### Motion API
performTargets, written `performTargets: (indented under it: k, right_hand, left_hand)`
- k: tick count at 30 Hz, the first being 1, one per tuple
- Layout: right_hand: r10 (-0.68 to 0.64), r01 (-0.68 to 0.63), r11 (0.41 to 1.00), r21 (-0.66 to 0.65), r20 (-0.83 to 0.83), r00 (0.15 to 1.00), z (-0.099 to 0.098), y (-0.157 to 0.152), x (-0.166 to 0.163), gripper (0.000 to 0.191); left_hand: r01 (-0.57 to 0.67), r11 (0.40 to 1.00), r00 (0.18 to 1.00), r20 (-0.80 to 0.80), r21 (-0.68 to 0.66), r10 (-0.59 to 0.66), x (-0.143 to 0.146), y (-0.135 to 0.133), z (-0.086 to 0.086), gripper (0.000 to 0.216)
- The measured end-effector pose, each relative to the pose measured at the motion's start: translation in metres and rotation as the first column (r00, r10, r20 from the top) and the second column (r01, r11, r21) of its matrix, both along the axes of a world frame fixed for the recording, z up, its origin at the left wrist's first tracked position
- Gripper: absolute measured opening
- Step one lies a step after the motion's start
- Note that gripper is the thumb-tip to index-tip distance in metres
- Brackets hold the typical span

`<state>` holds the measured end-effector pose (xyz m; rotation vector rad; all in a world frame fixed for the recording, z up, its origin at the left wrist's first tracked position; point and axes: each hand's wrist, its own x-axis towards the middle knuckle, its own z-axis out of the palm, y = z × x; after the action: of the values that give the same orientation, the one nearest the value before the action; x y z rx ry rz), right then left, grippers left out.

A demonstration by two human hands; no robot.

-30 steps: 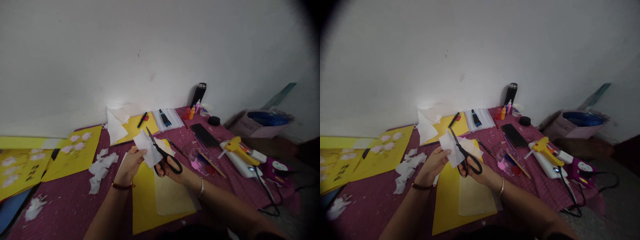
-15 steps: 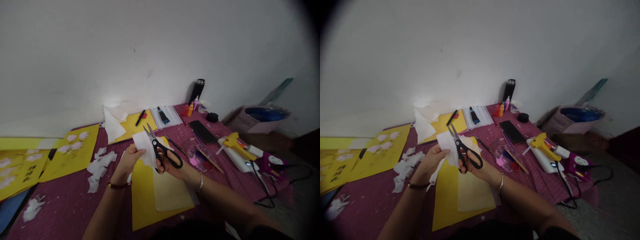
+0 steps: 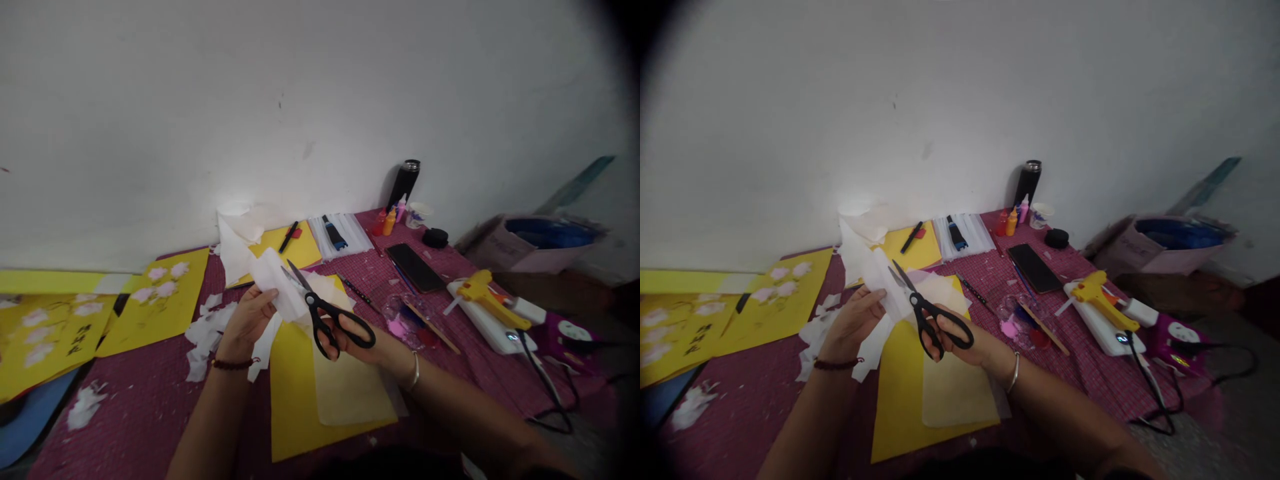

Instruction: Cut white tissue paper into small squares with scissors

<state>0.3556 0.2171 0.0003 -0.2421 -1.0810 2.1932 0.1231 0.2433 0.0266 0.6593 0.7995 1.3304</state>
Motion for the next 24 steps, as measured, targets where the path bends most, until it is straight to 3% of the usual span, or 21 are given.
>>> performTargets:
  k: [4,11,17,24]
  right_hand:
    - [-0.006,0.006,1.0,0.03,0.031,1.0,0.004,-0.001,-0.001,0.046]
    - [0.018,-0.018,0.999,-0.033,-0.005,1.0,-0.002,0.002,0.0,0.05]
    - [0.066,-0.066,0.998,-0.017,-0.005,0.998,-0.001,0.002,0.002,0.049]
    - [0.104,-0.105,0.994,-0.013,-0.019,0.994,-0.003,0.001,0.002,0.049]
  left_hand:
    - [-0.003,1.0,0.999,-0.037,0.02,0.004,-0.003,0.0,0.001,0.026]
    - [0.066,0.998,0.996,-0.056,0.017,-0.065,-0.005,-0.002,-0.003,0.031]
    - [0.059,0.997,0.996,-0.066,0.039,-0.056,-0.011,0.0,0.0,0.022]
    - [0.012,0.999,0.976,-0.218,0.03,-0.006,-0.01,0.001,-0.002,0.024]
